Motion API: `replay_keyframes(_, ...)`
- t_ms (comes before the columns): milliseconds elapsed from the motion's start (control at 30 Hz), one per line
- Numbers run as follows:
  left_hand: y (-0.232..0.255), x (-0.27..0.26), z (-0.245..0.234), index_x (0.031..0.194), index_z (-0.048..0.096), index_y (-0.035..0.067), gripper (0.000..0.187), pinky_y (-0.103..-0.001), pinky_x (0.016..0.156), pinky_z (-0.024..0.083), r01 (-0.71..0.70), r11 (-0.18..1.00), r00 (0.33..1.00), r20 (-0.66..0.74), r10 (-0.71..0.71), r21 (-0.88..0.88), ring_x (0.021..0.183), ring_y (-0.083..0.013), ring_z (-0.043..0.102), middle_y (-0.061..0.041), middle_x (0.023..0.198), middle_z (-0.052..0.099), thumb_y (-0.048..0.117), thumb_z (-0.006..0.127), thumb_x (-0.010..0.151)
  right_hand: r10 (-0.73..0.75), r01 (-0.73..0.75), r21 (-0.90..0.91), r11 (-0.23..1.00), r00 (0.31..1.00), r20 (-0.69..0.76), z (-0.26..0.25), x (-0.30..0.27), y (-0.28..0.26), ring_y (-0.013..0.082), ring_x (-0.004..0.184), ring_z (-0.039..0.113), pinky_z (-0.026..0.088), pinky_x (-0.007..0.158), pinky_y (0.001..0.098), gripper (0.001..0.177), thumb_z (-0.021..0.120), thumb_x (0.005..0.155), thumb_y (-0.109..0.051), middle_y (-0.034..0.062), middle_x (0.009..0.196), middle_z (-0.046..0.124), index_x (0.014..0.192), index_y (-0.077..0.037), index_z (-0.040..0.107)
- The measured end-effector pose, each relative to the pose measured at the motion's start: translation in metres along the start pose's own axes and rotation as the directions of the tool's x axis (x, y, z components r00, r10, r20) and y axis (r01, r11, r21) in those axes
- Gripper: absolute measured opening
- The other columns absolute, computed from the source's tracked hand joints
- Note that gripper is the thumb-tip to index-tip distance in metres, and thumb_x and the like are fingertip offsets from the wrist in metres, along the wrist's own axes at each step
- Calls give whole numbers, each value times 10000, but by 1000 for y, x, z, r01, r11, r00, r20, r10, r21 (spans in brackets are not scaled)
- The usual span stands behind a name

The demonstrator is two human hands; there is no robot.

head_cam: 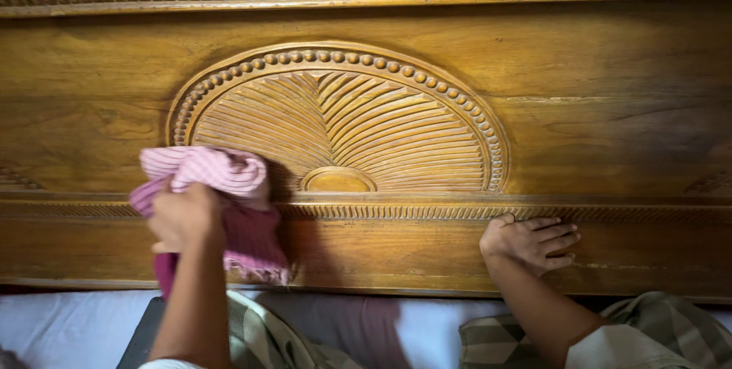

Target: The person wipes a wooden headboard with a pink cloth, moving from the top edge down to the carved central panel. They use both hands to hold the cloth and apply pressure while cleaning the surface.

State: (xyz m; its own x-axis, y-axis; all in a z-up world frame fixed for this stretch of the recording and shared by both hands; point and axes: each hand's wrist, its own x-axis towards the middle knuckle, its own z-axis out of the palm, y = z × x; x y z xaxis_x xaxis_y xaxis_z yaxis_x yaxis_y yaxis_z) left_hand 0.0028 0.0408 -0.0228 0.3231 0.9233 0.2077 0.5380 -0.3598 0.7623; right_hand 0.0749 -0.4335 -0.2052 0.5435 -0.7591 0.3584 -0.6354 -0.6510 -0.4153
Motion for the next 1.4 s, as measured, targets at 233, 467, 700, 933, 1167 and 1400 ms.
replay_keyframes(233, 31, -102, 14, 1305, 722, 246, 552, -623, 1047, 336, -177, 968, 971, 193, 143, 177, 1189, -349, 588, -129, 1166, 733, 270, 685, 754, 27, -26, -53, 998, 999, 19, 3, 2, 2, 461, 1564, 76, 90, 1187, 687, 955, 430, 882, -492, 336, 1682, 130, 1584, 124, 232)
replay_keyframes(467, 60, -169, 5, 1261, 718, 217, 549, -619, 996, 365, -408, 885, 893, 300, 335, 223, 1282, -319, 513, -88, 1286, 657, 304, 721, 718, -79, 97, 107, 990, 985, -154, 12, -2, 9, 521, 1575, 134, 132, 1188, 736, 883, 344, 985, -474, 409, 1661, 213, 1557, 197, 296)
replay_keyframes(700, 91, -248, 6, 1268, 670, 180, 588, -635, 1013, 324, -649, 759, 661, 536, 525, 57, 1285, -334, 471, -139, 1322, 603, 367, 744, 715, -78, 87, 46, 995, 982, -172, 27, 0, 17, 457, 1573, 157, 157, 1200, 690, 890, 316, 981, -534, 338, 1676, 225, 1573, 130, 293)
replay_keyframes(933, 109, -285, 2, 1263, 673, 197, 515, -631, 1092, 285, -770, 636, 395, 739, 546, -59, 1344, -343, 443, -107, 1358, 585, 354, 717, 774, -8, -5, -227, 974, 998, -57, 48, 7, 21, 381, 1588, 141, 146, 1212, 622, 928, 306, 943, -608, 246, 1714, 176, 1597, 47, 251)
replay_keyframes(1167, 72, -227, 9, 1255, 707, 279, 534, -584, 998, 364, -686, 717, 652, 537, 534, 120, 1285, -268, 517, -64, 1276, 653, 351, 706, 726, -103, 124, 39, 992, 933, -345, 50, 0, 18, 490, 1588, 161, 162, 1206, 719, 862, 252, 1067, -560, 339, 1708, 179, 1643, 76, 165)
replay_keyframes(1400, 12, -98, 7, 1348, 669, 430, 528, -570, 1058, 356, -505, 759, 839, 440, 320, 410, 1235, -284, 592, -84, 1240, 710, 359, 633, 825, -126, 148, 40, 988, 935, -331, 37, -3, 16, 513, 1574, 197, 190, 1188, 740, 843, 244, 1066, -516, 364, 1692, 211, 1639, 95, 148)
